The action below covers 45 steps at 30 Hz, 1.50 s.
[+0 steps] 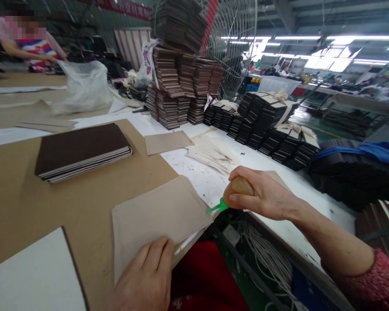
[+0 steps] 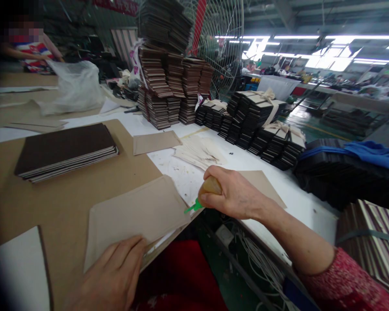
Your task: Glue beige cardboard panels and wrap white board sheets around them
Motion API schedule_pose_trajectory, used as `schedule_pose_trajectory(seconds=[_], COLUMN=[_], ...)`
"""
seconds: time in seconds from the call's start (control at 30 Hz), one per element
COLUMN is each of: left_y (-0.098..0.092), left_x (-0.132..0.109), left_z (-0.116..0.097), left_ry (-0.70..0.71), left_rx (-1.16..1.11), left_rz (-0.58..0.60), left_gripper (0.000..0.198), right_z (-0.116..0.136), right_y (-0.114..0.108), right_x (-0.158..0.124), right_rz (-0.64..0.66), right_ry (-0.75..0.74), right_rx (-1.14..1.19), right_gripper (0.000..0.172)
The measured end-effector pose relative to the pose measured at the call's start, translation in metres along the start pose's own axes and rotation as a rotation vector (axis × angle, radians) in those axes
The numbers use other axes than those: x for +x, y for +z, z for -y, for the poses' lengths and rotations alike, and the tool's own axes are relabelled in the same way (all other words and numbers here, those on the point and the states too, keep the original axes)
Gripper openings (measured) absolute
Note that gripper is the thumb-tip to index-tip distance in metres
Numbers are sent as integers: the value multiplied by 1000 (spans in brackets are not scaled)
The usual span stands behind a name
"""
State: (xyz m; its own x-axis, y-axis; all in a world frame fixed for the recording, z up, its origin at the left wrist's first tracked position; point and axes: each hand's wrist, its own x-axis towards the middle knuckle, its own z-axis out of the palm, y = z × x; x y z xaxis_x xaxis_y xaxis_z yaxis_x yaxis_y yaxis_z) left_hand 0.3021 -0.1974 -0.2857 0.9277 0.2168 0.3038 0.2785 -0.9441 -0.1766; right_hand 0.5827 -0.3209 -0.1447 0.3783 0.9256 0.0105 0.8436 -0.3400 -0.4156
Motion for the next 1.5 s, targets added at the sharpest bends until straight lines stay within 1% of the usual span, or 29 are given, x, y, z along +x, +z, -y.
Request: schedule_pose_trajectory(seconds=[0.1,0.17,0.27,0.37,0.43,0.5,0.6,0.7,0.8,0.93,1.07,1.17,1.3,1.37,1.5], left_y=[-9,-11,-11,-13,-18,-25,-32,-33,-30,-28,-27,-25,-25,-26,-27], left_x=[11,18,27,34,40,48,62,78,90,97,97,96,95,96,96], left_z=[2,4,8,15,19,20,16,8,4,5,8,10,9,8,7], left_ry=[-36,-146,-308,-363,-370,-356,-315,-277,-308,-322,-319,-310,-288,-282,-269], left_rx=[-90,-167,-309,-442,-505,-532,-510,-461,-400,-368,-392,-415,-392,-366,-361], left_rz=[11,46,160,267,344,387,375,360,363,416,420,408,411,425,419], left_gripper=[37,28,29,29,29,30,31,30,32,32,32,31,31,31,30], right_z=[-9,-18,-32,-40,-42,-43,-46,-51,-53,-51,-48,-48,-48,-45,-35], right_y=[2,6,12,17,20,22,27,30,32,31,29,28,28,27,17], right_x=[-6,-8,-10,-9,-8,-7,-5,-5,-5,-4,-1,-3,-7,-9,-13], right_rz=[11,-9,-90,-135,-149,-170,-213,-237,-239,-255,-275,-220,-112,-87,-47], right_ry=[14,44,102,125,128,135,158,181,182,185,168,149,125,98,37], right_rx=[120,255,429,531,583,651,786,867,903,884,838,750,572,462,257], right_gripper=[28,29,28,29,30,30,31,30,31,33,31,29,34,35,29])
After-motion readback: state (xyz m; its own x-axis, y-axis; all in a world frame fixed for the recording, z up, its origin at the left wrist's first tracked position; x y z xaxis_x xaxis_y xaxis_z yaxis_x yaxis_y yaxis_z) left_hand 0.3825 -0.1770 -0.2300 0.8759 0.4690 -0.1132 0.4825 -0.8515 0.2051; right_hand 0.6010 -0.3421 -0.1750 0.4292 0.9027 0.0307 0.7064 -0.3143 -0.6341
